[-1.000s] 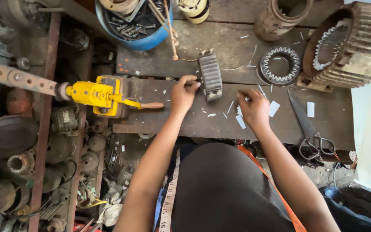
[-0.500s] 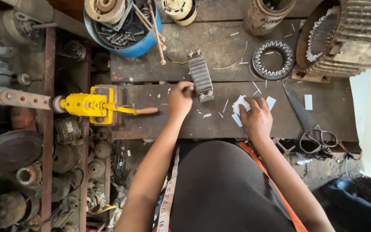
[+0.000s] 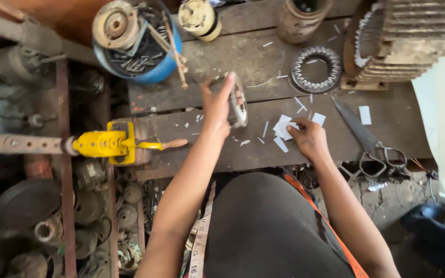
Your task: The person folds small white paper shims and inserts them into the slots of a cylindrical motor stator. They repeatedly pick up shims, fold them, and place them into the stator's grooves on a cluttered workbench.
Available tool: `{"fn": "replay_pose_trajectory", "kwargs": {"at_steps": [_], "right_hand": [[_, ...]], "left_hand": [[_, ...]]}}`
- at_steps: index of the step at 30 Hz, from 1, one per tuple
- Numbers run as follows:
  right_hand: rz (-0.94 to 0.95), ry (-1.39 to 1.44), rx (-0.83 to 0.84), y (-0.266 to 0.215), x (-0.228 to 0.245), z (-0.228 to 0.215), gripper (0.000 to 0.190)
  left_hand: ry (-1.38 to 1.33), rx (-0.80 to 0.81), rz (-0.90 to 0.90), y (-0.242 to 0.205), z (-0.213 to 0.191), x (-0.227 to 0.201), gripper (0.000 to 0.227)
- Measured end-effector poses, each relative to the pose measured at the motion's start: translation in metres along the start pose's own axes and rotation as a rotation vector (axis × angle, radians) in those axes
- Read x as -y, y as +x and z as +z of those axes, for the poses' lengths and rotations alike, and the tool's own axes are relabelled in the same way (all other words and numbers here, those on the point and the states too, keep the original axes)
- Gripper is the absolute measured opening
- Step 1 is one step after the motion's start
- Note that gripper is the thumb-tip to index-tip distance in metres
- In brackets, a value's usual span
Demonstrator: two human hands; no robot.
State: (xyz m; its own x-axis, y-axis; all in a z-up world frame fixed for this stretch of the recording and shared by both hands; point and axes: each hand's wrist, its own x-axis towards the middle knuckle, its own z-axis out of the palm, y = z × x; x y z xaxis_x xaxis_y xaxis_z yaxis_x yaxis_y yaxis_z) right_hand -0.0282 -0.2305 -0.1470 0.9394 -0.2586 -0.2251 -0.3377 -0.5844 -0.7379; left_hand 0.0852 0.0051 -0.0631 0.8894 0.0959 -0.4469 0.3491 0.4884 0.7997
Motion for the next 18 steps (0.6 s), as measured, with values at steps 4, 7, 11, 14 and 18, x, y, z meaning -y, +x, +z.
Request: {"fn": "replay_pose_trajectory", "kwargs": {"at_steps": [4,7,11,14,18], "right_hand": [[0.08,0.175,0.006,-0.016,-0.007,-0.002,0.027],[0.11,0.257,0.003,-0.021,0.0,-0.009,0.03],[-0.02,0.145,-0.075,-0.034,0.015,-0.014,0.053],[-0.177,-0.082,-0.19,-0.041,0.022,-0.016,0.059],[-0.106,-0.076,-0.094,-0.052,0.032,-0.027,0.049]], "left_hand": [[0.124,0.271,0.252,-0.008,-0.03,0.003,0.059],[0.295,0.443,0.434,0.002,-0.044,0.008,0.058],[0.32,0.485,0.372,0.015,-0.07,0.006,0.062],[0.31,0.476,0.332,0.018,-0.096,0.007,0.063],[0.54,0.423,0.402,0.005,-0.131,0.011,0.068]]}}
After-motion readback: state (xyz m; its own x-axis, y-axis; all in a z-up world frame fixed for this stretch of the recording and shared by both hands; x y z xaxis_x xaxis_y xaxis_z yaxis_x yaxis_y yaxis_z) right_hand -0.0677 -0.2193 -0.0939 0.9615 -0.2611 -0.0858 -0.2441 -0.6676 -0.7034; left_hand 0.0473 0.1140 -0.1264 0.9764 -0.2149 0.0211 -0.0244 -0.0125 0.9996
